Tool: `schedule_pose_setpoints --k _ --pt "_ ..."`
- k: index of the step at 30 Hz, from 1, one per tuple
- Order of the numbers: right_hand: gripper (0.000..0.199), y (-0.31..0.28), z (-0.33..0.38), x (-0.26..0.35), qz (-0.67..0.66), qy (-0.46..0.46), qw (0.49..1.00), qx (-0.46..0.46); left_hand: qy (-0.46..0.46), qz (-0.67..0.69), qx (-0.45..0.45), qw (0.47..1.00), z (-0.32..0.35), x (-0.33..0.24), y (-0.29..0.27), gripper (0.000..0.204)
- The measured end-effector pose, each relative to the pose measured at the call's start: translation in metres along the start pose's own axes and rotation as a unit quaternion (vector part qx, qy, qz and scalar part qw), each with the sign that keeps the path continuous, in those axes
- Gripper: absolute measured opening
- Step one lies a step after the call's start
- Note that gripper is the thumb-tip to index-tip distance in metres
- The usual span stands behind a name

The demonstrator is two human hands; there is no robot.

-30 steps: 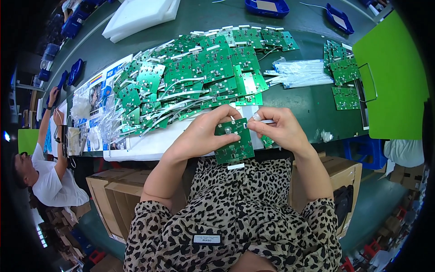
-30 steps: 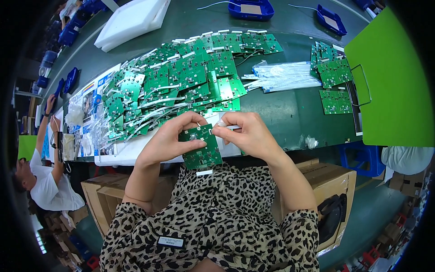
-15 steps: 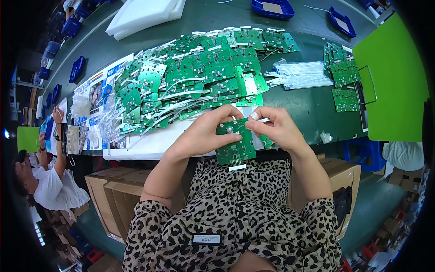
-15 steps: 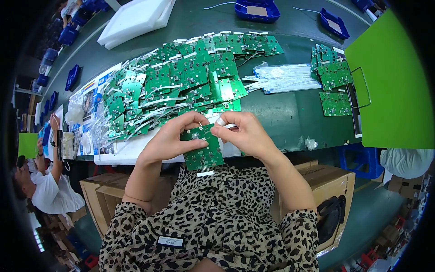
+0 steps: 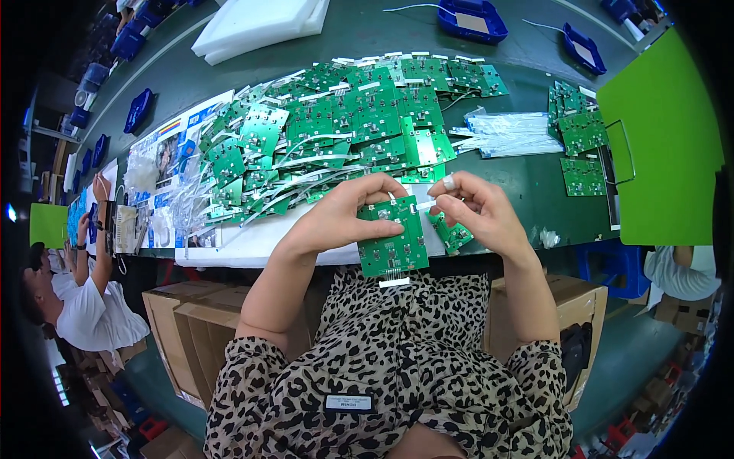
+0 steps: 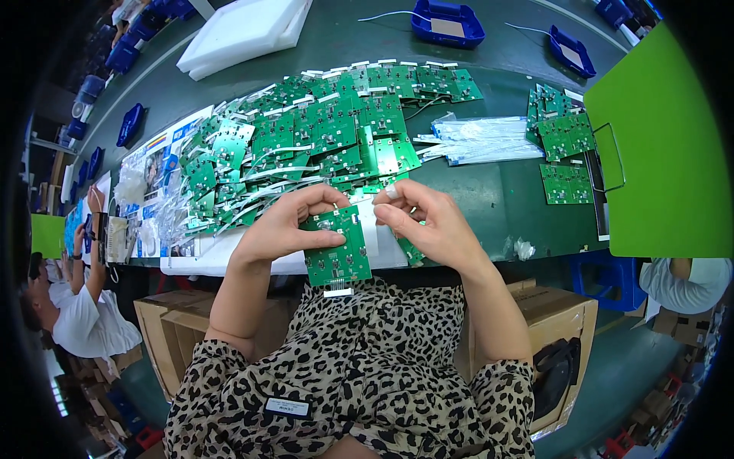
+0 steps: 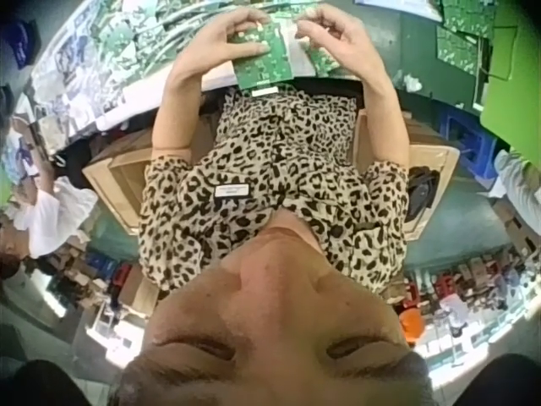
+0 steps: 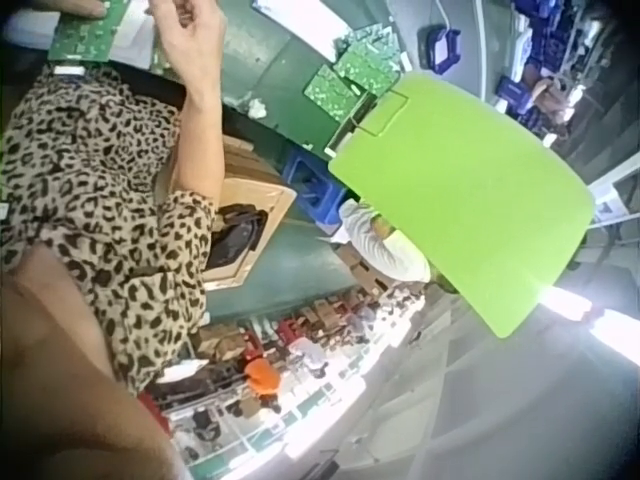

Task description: The person assembles electronic circuit boards into plastic housings by hand, securing them with tape strips and metal plates.

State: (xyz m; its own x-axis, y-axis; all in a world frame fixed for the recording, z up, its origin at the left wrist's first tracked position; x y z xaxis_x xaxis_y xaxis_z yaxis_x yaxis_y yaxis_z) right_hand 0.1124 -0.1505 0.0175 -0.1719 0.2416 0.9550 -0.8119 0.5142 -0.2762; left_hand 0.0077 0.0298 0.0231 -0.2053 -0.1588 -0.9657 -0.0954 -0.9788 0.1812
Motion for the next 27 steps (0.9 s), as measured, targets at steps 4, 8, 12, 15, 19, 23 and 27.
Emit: schedule_pose_setpoints --k 4,8,12,15,19,23,27 --pt "0.02 -0.003 0.003 0.002 0.071 -0.064 0.995 -0.032 -0.001 0.018 -0.003 1.0 0.001 0.001 0.002 0.037" --pt "0.022 0.0 0.007 0.001 0.111 -0.11 0.986 -0.055 -0.002 0.017 0.001 1.0 0.001 0.0 0.004 0.037" --pt "0.023 0.0 0.008 0.001 0.131 -0.135 0.98 -0.068 0.008 -0.028 -0.003 1.0 0.002 0.0 0.005 0.039" --pt "0.018 0.0 0.009 -0.002 0.186 -0.165 0.965 -0.077 0.003 -0.074 -0.015 0.997 0.002 -0.002 0.009 0.039" --pt "0.019 -0.002 0.01 0.0 0.203 -0.174 0.959 -0.096 0.047 -0.14 -0.051 0.988 0.001 0.0 0.012 0.038" --pt "0.021 -0.006 0.012 0.001 0.215 -0.169 0.955 -0.114 0.047 -0.055 -0.067 0.995 -0.002 0.0 0.012 0.036" --pt "0.024 -0.008 0.011 -0.001 0.223 -0.204 0.936 -0.179 0.04 -0.057 -0.072 0.995 -0.005 -0.004 0.013 0.036"
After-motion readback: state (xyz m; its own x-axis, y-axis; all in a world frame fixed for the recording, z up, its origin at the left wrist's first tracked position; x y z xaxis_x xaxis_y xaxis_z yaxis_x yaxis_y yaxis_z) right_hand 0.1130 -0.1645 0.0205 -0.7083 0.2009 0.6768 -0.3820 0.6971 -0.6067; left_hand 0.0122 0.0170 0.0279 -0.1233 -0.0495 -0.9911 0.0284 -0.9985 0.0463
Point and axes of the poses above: each hand's wrist, its own z-axis away from the middle knuckle, its own y-axis out of the palm, x = y × z, the point moved 2 cm from there along -z, towards the middle knuckle, and after that the axes turned 12 degrees about z, right-handed, at the moved point
